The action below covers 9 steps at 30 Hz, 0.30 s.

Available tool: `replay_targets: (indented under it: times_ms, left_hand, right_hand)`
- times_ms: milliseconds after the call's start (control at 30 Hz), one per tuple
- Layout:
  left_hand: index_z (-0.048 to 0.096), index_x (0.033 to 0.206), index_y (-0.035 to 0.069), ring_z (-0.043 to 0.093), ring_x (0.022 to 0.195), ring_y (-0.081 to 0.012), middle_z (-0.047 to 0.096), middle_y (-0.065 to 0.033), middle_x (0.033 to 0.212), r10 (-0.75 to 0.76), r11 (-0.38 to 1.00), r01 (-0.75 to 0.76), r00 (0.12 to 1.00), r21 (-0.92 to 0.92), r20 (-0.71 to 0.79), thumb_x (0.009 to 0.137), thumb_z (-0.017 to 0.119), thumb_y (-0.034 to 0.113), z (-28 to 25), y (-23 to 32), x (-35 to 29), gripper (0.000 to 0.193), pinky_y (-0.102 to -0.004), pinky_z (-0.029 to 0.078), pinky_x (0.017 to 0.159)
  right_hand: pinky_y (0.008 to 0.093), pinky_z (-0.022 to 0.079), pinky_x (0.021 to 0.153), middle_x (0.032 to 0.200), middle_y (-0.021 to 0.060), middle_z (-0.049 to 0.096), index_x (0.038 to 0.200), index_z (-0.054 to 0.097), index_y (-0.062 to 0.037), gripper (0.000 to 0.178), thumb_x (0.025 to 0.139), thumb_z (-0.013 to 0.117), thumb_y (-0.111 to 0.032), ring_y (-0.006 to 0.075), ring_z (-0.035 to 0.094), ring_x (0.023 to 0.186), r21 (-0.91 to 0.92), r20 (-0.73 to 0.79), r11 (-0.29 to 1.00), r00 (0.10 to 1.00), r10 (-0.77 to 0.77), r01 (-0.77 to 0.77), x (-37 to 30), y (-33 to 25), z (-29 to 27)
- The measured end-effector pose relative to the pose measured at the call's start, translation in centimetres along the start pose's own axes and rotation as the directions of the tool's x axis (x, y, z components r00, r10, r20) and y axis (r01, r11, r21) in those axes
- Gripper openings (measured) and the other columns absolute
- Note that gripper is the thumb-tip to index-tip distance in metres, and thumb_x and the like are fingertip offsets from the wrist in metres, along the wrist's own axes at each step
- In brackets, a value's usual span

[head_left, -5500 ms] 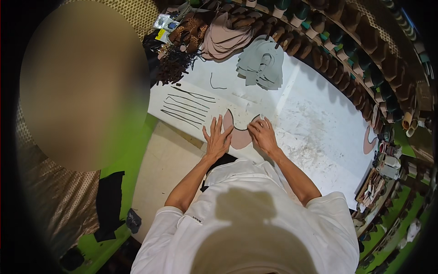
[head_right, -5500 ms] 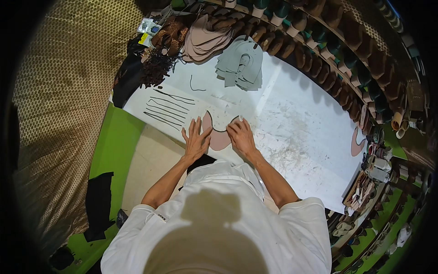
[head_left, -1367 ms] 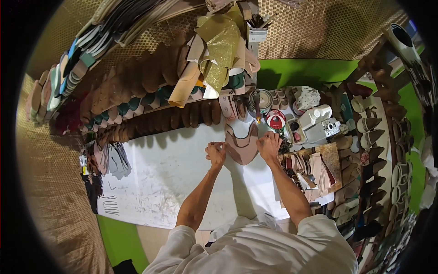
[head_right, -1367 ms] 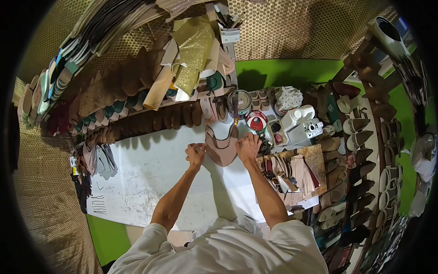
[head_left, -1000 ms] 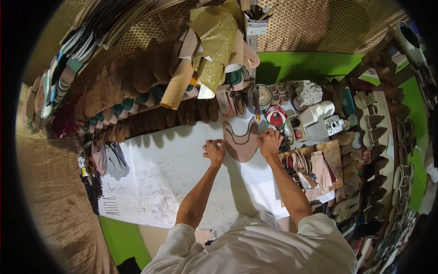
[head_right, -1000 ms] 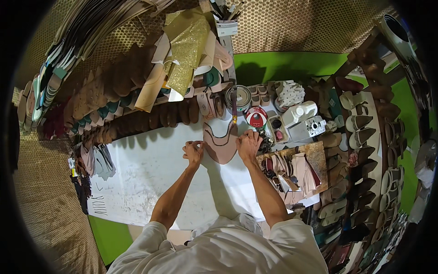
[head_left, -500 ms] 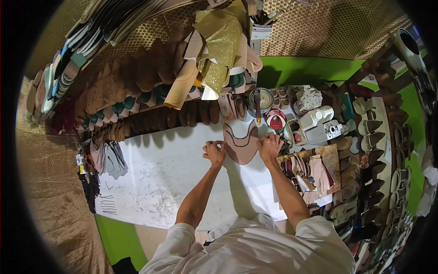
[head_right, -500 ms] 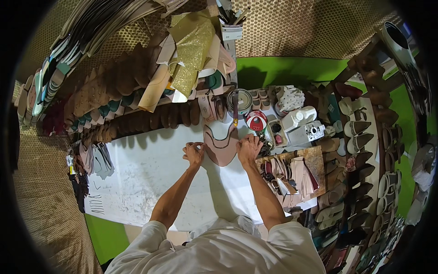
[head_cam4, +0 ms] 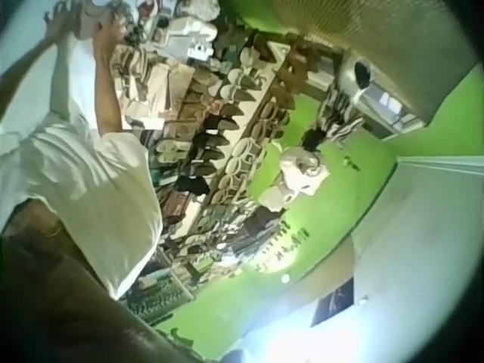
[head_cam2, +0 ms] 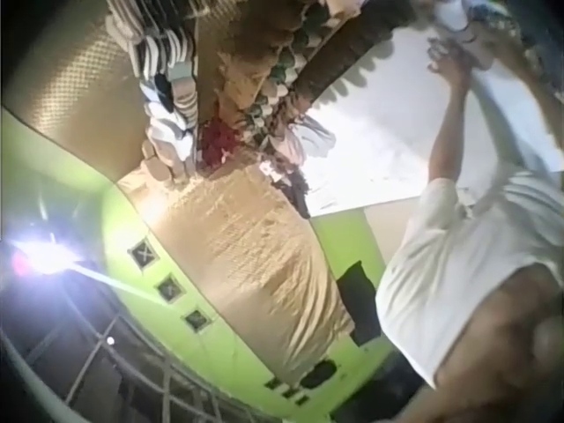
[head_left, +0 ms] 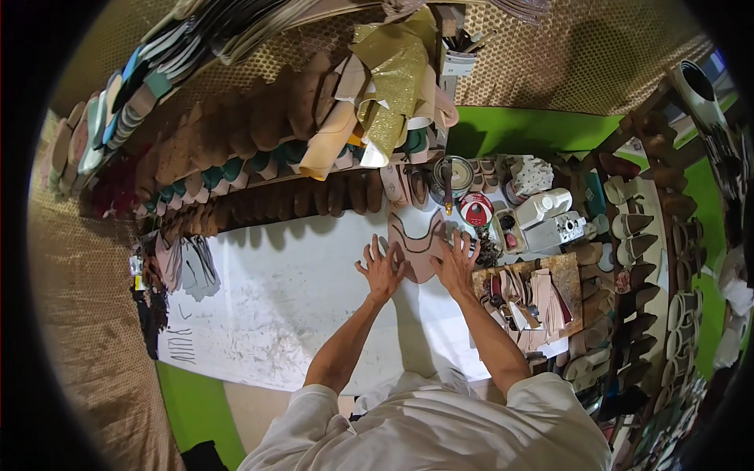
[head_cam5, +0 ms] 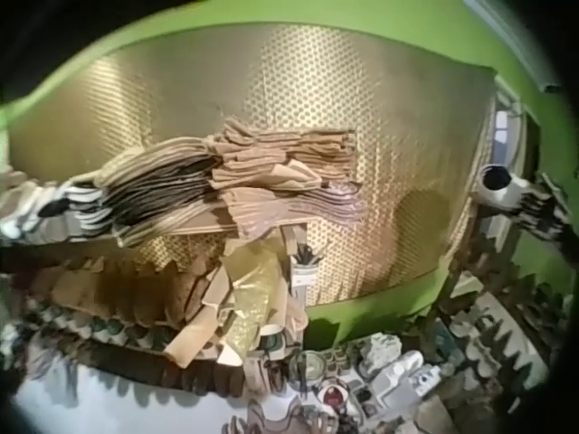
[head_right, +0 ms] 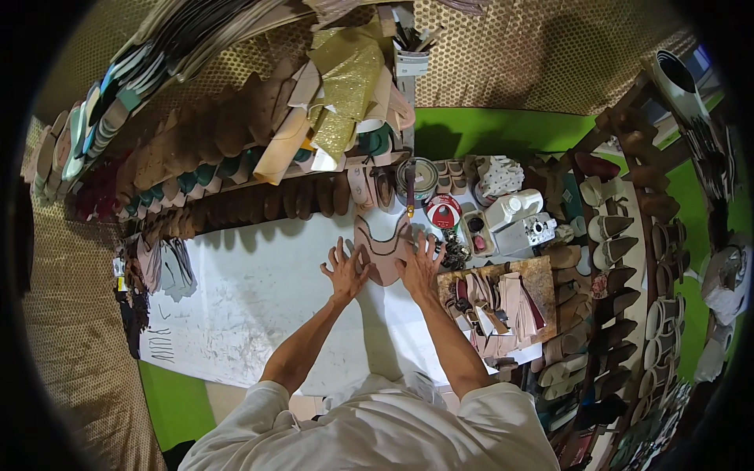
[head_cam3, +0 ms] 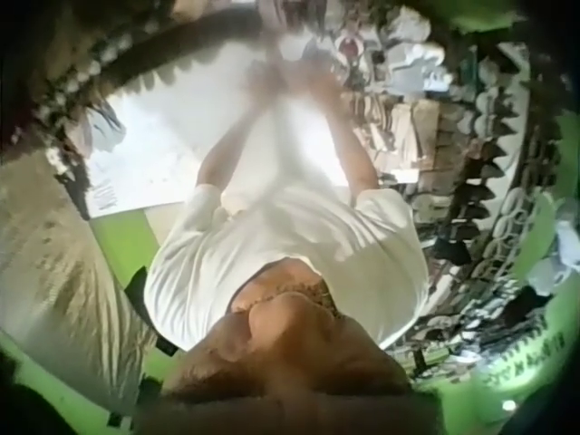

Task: Preparing and arranging leather shoe upper components on a workbench in a factory setting.

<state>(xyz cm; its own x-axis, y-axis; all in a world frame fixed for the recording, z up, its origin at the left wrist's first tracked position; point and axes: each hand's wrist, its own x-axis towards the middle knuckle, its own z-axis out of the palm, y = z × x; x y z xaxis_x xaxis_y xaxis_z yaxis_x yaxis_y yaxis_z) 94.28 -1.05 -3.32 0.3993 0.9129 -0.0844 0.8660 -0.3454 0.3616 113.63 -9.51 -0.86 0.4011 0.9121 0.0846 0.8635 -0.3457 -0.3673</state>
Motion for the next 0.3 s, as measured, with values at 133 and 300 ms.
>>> replay_targets:
  times_ms: [133,300]
  left_hand:
    - [0.045,0.156,0.031,0.016,0.154,-0.0444,0.013,-0.0168,0.173,-0.017,0.996,0.01,0.997,-0.085,-0.081,0.089,0.073,0.049,-0.9,-0.8,-1.9,0.076,-0.081,0.014,0.107]
    - [0.044,0.158,0.029,0.018,0.154,-0.0438,0.012,-0.0141,0.174,-0.155,0.98,0.143,0.984,-0.136,-0.082,0.087,0.076,0.048,-2.4,-4.3,-7.0,0.08,-0.0802,0.013,0.109]
  right_hand:
    - [0.0657,0.014,0.12,0.152,0.0151,0.047,0.125,0.072,-0.0114,0.04,0.09,0.073,-0.031,0.0387,0.035,0.145,0.038,-0.116,0.997,0.991,-0.067,0.072,-0.9,-1.4,-0.6]
    - [0.0705,0.017,0.118,0.14,0.0124,0.057,0.102,0.077,-0.0112,0.02,0.084,0.074,-0.017,0.0359,0.042,0.141,0.111,-0.088,0.984,0.987,-0.132,0.141,-3.4,-4.6,0.5]
